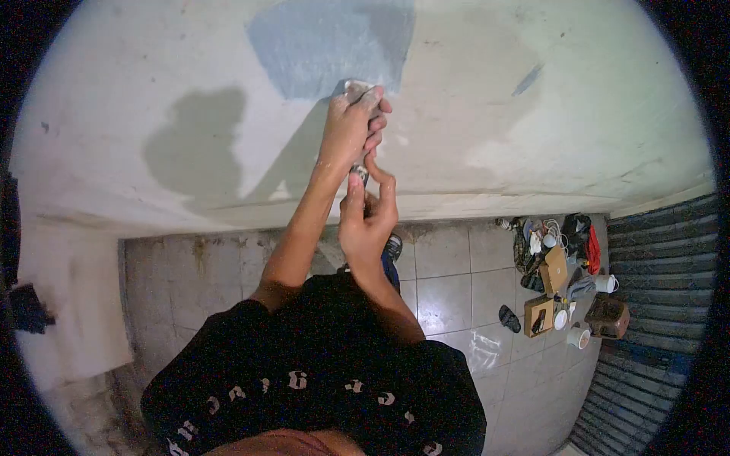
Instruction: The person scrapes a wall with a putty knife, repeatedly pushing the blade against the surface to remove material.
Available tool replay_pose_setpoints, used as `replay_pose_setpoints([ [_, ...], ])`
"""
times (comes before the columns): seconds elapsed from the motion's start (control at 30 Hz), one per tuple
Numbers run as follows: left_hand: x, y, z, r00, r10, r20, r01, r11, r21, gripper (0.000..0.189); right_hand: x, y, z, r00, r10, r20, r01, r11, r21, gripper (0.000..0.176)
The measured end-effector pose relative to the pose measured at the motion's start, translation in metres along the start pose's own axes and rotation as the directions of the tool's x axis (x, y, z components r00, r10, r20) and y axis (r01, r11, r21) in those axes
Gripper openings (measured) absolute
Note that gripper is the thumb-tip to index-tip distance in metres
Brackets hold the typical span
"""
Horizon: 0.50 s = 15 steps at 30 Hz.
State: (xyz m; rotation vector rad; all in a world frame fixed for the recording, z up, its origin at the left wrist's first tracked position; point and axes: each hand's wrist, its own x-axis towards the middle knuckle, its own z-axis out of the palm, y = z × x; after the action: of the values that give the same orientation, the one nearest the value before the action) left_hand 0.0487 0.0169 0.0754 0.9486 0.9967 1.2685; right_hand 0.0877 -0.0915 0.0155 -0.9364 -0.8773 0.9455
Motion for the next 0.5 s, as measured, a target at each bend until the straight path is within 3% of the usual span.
replay_pose_setpoints([
  [0.1, 0.004, -0.010, -0.011, 0.995, 0.046, 0.090, -0.044, 0.999, -0.030, 0.031, 0.000, 0.008, -0.002, 0.999, 0.027, 0.038, -0.024, 0.996, -0.088, 0.030],
  [0.3, 0.003, -0.011, -0.010, 0.996, 0.044, 0.079, -0.043, 0.999, -0.022, 0.031, 0.000, 0.014, -0.005, 0.999, 0.004, 0.036, 0.000, 0.992, -0.123, 0.031],
  [0.4, 0.007, -0.004, -0.006, 0.988, 0.091, 0.126, -0.078, 0.991, -0.108, 0.033, 0.007, 0.002, 0.002, 1.000, -0.011, 0.024, 0.014, 0.993, -0.120, 0.030],
  [0.5, 0.006, 0.003, 0.002, 0.993, 0.075, 0.089, -0.070, 0.996, -0.052, 0.033, 0.005, -0.004, 0.001, 1.000, 0.016, -0.003, -0.016, 0.992, -0.127, 0.029],
])
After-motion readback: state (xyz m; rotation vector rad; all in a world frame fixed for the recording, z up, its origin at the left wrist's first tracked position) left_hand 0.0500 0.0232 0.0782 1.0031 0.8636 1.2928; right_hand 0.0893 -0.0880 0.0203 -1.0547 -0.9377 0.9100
